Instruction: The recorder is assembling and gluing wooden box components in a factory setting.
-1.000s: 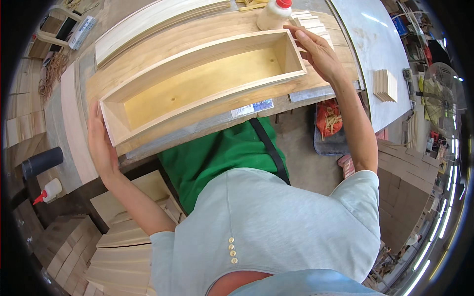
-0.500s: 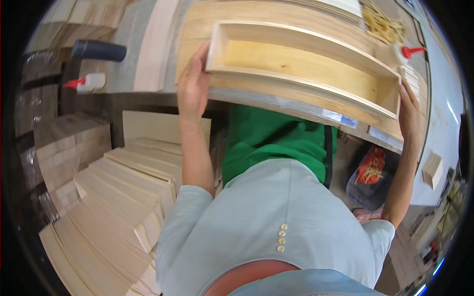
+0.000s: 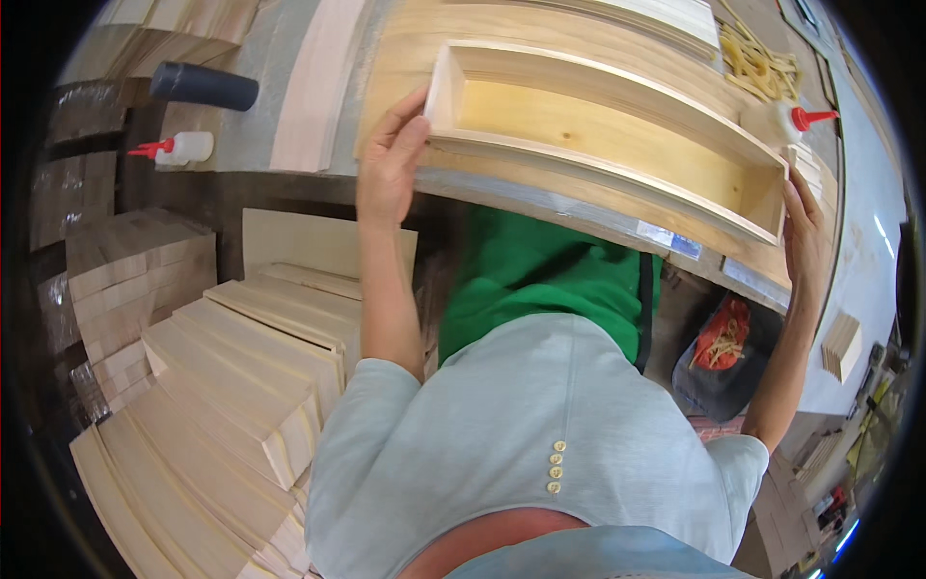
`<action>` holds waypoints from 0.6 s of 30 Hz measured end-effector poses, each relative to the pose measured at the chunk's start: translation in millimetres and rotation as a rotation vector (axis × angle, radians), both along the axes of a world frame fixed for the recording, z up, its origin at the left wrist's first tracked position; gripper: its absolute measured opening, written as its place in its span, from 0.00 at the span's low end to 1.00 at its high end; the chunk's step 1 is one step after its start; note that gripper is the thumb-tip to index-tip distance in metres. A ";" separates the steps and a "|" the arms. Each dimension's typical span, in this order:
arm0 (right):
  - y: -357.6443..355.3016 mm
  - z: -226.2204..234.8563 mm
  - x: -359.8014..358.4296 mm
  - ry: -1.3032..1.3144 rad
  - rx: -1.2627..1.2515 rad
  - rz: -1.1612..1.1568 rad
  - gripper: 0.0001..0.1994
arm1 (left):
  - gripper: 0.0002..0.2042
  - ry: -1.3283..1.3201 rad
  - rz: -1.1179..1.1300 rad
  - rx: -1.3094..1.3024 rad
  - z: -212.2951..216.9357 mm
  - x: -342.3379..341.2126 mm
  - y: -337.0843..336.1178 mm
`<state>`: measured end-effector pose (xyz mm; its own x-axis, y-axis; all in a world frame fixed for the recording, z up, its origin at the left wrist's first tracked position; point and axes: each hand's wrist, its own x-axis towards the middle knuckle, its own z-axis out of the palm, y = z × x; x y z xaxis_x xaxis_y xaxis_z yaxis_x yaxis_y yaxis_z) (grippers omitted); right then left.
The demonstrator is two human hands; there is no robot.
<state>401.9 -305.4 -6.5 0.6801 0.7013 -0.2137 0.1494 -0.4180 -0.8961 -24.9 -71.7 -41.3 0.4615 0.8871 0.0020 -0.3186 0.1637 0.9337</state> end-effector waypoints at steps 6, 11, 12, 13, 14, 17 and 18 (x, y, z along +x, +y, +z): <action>15.3 30.3 -30.5 -0.448 -0.089 0.080 0.18 | 0.21 0.192 0.006 0.060 7.3 -7.6 5.3; 82.3 48.6 -151.4 -0.650 0.395 0.427 0.12 | 0.28 -0.013 -0.108 0.033 16.7 -2.6 20.6; 103.2 41.1 -183.0 -0.821 0.416 0.529 0.11 | 0.28 -0.005 -0.101 0.040 12.2 -2.3 25.8; 122.6 27.7 -211.5 -0.818 0.439 0.537 0.11 | 0.28 0.006 -0.129 0.003 -0.7 5.5 32.2; 140.5 21.5 -237.7 -0.831 0.385 0.624 0.12 | 0.29 0.023 -0.144 -0.019 -4.7 6.5 34.8; 174.2 8.2 -285.4 -0.872 0.387 0.670 0.13 | 0.28 0.000 -0.156 -0.083 4.8 9.6 29.7; 179.0 5.6 -291.3 -0.902 0.363 0.674 0.12 | 0.28 -0.003 -0.162 -0.078 6.2 9.8 30.0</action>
<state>110.6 -126.4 -0.9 -0.0476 0.8968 0.4398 0.8813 0.2450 -0.4041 -15.2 -41.7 -35.1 0.5984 0.7988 -0.0622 -0.2854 0.2850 0.9150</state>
